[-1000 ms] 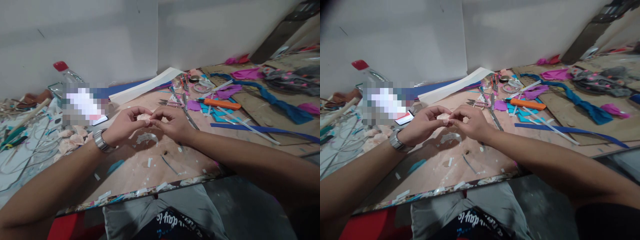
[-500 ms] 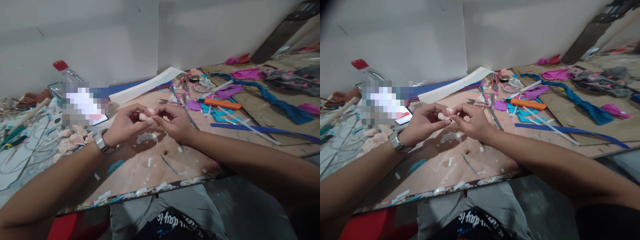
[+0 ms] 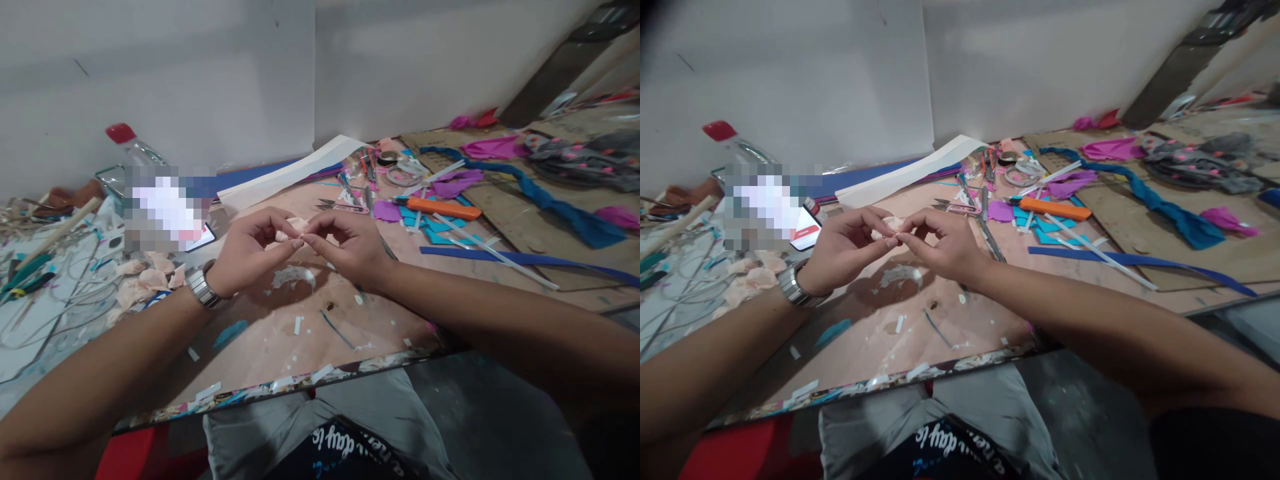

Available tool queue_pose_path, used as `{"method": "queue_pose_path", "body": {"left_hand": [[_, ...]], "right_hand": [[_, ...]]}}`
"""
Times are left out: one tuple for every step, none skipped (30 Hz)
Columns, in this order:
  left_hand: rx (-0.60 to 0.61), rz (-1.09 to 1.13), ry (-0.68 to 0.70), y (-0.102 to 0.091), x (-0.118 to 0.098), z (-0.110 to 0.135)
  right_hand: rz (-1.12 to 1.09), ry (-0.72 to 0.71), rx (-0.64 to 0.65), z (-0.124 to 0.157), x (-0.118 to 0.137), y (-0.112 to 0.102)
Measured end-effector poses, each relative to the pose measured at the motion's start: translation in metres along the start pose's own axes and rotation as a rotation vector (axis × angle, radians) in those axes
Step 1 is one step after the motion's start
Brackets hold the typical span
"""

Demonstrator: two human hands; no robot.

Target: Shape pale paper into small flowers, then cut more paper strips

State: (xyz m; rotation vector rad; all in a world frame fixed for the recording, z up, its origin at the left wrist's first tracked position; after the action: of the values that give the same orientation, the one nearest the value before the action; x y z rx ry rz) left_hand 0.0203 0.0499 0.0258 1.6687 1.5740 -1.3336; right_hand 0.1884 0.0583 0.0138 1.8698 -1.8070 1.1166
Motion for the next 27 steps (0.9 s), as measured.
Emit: {"method": "queue_pose_path", "body": {"left_hand": [[0.003, 0.014, 0.002, 0.0, 0.0, 0.0], [0.007, 0.023, 0.001, 0.0, 0.0, 0.0], [0.009, 0.028, -0.004, 0.001, 0.001, 0.0], [0.009, 0.029, -0.013, 0.001, 0.001, 0.0], [0.005, 0.026, -0.023, 0.001, 0.001, 0.0], [-0.001, 0.025, -0.032, 0.001, 0.001, 0.0], [-0.008, 0.027, -0.039, 0.0, 0.001, 0.0], [-0.014, 0.028, -0.046, 0.0, 0.001, 0.0], [-0.02, 0.026, -0.056, 0.0, 0.001, 0.0], [-0.027, 0.023, -0.065, 0.0, 0.001, 0.0], [-0.034, 0.02, -0.073, -0.001, 0.001, 0.0], [-0.04, 0.016, -0.08, -0.001, 0.001, 0.0], [-0.043, 0.012, -0.087, -0.001, 0.001, 0.0], [-0.045, 0.009, -0.092, -0.001, 0.001, 0.0], [-0.045, 0.006, -0.093, -0.001, 0.001, 0.0], [-0.044, 0.004, -0.095, -0.001, 0.001, 0.0], [-0.043, 0.005, -0.097, -0.001, 0.0, 0.0], [-0.041, 0.013, -0.101, 0.0, 0.0, 0.0], [-0.037, 0.029, -0.107, 0.0, 0.001, 0.0], [-0.028, 0.051, -0.113, 0.001, 0.001, 0.0], [-0.017, 0.075, -0.121, 0.002, 0.002, 0.0], [-0.006, 0.097, -0.127, 0.003, 0.003, 0.0], [0.003, 0.111, -0.132, 0.003, 0.003, 0.0], [0.006, 0.117, -0.134, 0.004, 0.004, 0.0], [0.006, 0.116, -0.136, 0.004, 0.004, 0.0], [0.002, 0.11, -0.136, 0.004, 0.003, 0.0], [-0.003, 0.105, -0.137, 0.003, 0.003, 0.0]], "right_hand": [[-0.004, 0.005, -0.002, 0.0, 0.0, 0.0], [-0.005, 0.008, -0.003, 0.0, 0.0, 0.0], [-0.004, 0.011, -0.005, 0.0, 0.001, 0.0], [-0.002, 0.015, -0.01, 0.0, 0.0, 0.0], [-0.002, 0.018, -0.018, 0.0, 0.0, -0.001], [-0.006, 0.021, -0.028, 0.0, 0.0, -0.001], [-0.017, 0.023, -0.039, 0.001, -0.001, -0.001], [-0.035, 0.026, -0.047, 0.001, -0.001, -0.001], [-0.057, 0.03, -0.049, 0.001, -0.001, 0.0], [-0.082, 0.036, -0.047, 0.001, -0.002, 0.001], [-0.106, 0.044, -0.044, 0.001, -0.002, 0.001], [-0.129, 0.053, -0.045, 0.001, -0.003, 0.002], [-0.151, 0.064, -0.048, 0.001, -0.004, 0.003], [-0.169, 0.074, -0.054, 0.001, -0.005, 0.003], [-0.184, 0.083, -0.06, 0.001, -0.006, 0.003], [-0.195, 0.09, -0.066, 0.002, -0.006, 0.003], [-0.205, 0.095, -0.068, 0.002, -0.007, 0.004], [-0.215, 0.099, -0.068, 0.002, -0.008, 0.004], [-0.225, 0.102, -0.068, 0.002, -0.009, 0.004], [-0.236, 0.105, -0.069, 0.002, -0.009, 0.004], [-0.249, 0.112, -0.069, 0.003, -0.01, 0.004], [-0.261, 0.122, -0.067, 0.003, -0.01, 0.005], [-0.271, 0.133, -0.063, 0.003, -0.011, 0.005], [-0.278, 0.142, -0.058, 0.003, -0.011, 0.006], [-0.285, 0.15, -0.052, 0.003, -0.011, 0.006], [-0.291, 0.153, -0.045, 0.003, -0.012, 0.007], [-0.295, 0.154, -0.037, 0.003, -0.012, 0.007]]}}
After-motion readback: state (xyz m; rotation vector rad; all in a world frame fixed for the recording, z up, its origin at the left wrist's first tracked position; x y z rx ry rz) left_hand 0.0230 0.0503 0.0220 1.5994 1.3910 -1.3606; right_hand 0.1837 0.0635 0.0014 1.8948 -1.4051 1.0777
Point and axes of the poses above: each hand's wrist, its own z-axis away from the middle knuckle, its own y-axis out of the palm, x = y × z, the point moved 6 cm from there along -z, towards the middle knuckle
